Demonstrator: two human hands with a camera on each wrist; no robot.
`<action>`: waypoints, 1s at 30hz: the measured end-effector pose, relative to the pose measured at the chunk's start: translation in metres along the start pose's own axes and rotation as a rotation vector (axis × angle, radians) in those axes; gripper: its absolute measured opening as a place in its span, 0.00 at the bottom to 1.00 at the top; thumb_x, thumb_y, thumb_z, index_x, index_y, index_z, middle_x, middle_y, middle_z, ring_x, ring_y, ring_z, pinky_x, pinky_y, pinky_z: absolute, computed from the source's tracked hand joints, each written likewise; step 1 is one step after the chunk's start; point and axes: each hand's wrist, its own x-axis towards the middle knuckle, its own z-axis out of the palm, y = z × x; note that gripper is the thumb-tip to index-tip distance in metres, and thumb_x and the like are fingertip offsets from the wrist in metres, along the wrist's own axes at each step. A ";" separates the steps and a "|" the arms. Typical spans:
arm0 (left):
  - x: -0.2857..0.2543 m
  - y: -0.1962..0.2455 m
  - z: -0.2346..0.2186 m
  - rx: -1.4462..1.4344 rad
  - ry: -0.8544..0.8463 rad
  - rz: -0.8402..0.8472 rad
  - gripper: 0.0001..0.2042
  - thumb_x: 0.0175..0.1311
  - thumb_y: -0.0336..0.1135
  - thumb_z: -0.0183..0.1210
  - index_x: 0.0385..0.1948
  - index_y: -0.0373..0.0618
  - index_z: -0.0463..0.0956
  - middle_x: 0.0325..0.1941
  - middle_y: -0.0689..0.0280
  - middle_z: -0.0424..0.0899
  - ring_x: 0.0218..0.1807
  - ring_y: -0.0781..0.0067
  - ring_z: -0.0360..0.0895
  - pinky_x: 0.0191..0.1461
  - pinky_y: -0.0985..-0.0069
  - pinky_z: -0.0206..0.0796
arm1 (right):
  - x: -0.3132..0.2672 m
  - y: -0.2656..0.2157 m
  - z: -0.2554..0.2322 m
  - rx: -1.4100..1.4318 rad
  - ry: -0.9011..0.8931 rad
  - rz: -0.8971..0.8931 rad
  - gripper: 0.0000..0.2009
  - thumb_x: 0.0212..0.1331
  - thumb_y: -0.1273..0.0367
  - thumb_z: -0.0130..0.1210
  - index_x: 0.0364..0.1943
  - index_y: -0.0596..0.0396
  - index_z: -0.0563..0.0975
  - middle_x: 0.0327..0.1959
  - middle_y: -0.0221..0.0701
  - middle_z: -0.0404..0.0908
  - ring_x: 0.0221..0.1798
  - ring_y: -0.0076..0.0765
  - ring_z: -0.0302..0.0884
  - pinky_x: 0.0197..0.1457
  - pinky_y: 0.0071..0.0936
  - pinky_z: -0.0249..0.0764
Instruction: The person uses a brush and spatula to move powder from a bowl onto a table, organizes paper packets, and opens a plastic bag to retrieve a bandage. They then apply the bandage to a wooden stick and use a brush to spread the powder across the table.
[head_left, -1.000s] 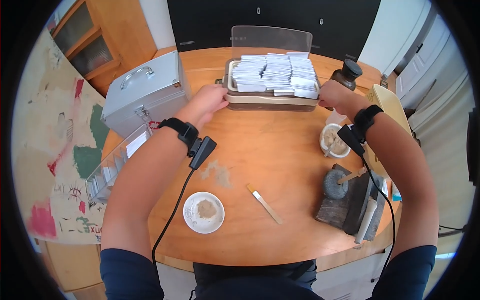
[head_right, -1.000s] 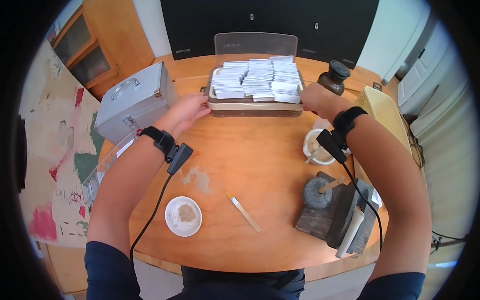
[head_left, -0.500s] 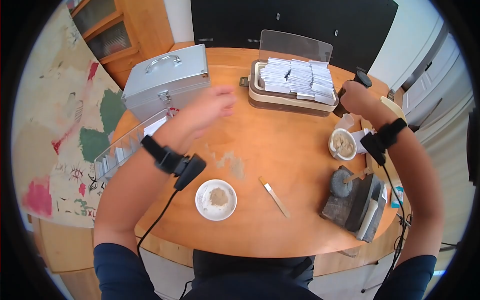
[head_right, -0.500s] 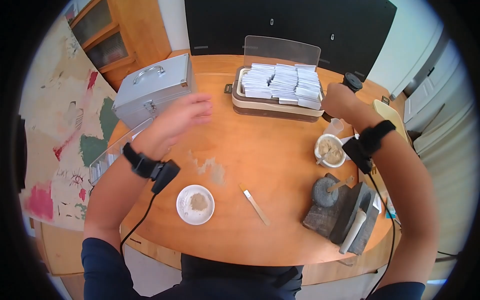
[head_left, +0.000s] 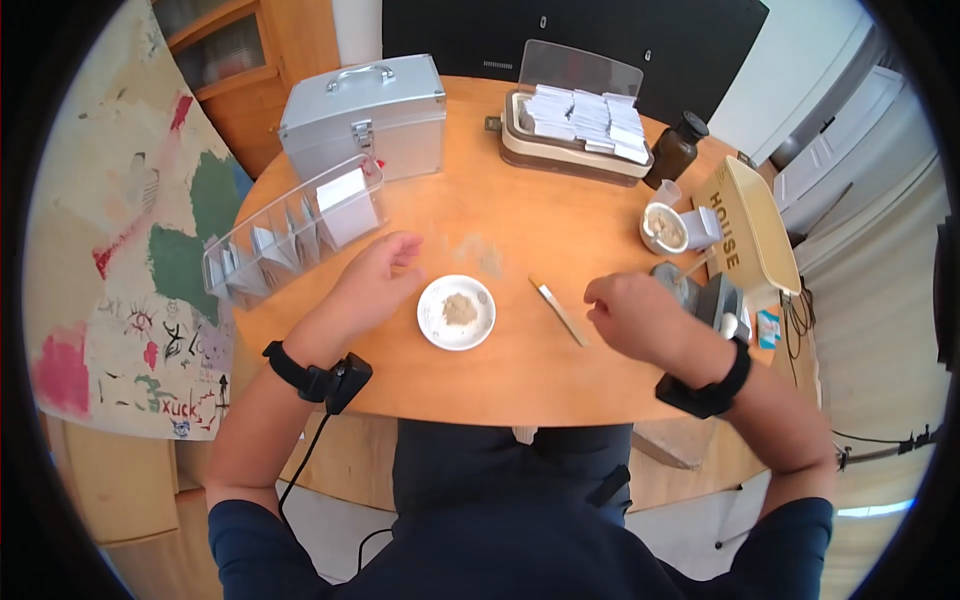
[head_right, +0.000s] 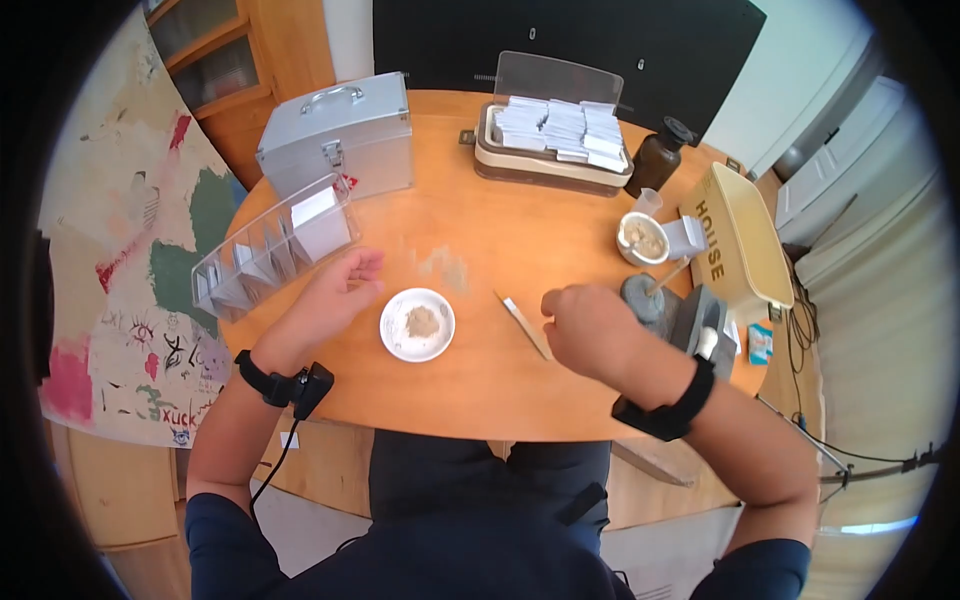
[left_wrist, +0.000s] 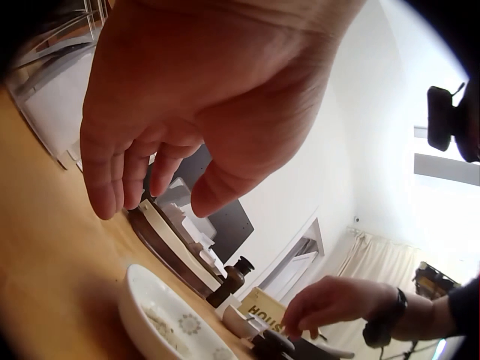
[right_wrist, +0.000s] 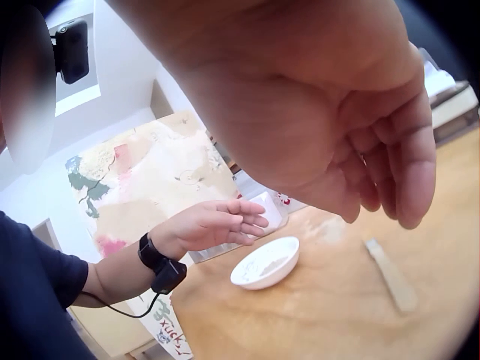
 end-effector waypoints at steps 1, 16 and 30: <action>-0.008 -0.001 0.001 -0.009 -0.004 0.003 0.22 0.63 0.31 0.56 0.58 0.35 0.67 0.56 0.59 0.74 0.56 0.71 0.71 0.57 0.74 0.66 | -0.005 -0.001 0.017 0.018 -0.001 0.017 0.10 0.54 0.66 0.56 0.33 0.59 0.79 0.33 0.45 0.81 0.39 0.52 0.80 0.44 0.42 0.76; -0.053 0.012 -0.009 0.275 0.113 0.214 0.27 0.58 0.35 0.60 0.58 0.34 0.63 0.60 0.48 0.68 0.65 0.49 0.64 0.67 0.63 0.56 | 0.007 0.007 0.075 -0.033 0.379 0.116 0.08 0.51 0.67 0.54 0.26 0.58 0.77 0.25 0.42 0.79 0.28 0.50 0.79 0.33 0.41 0.77; 0.024 0.017 -0.159 0.099 0.543 -0.024 0.25 0.59 0.36 0.60 0.58 0.37 0.66 0.58 0.59 0.73 0.62 0.67 0.68 0.63 0.67 0.59 | 0.040 -0.017 0.044 -0.048 0.463 0.041 0.10 0.52 0.64 0.57 0.28 0.57 0.75 0.32 0.41 0.78 0.38 0.47 0.79 0.37 0.40 0.77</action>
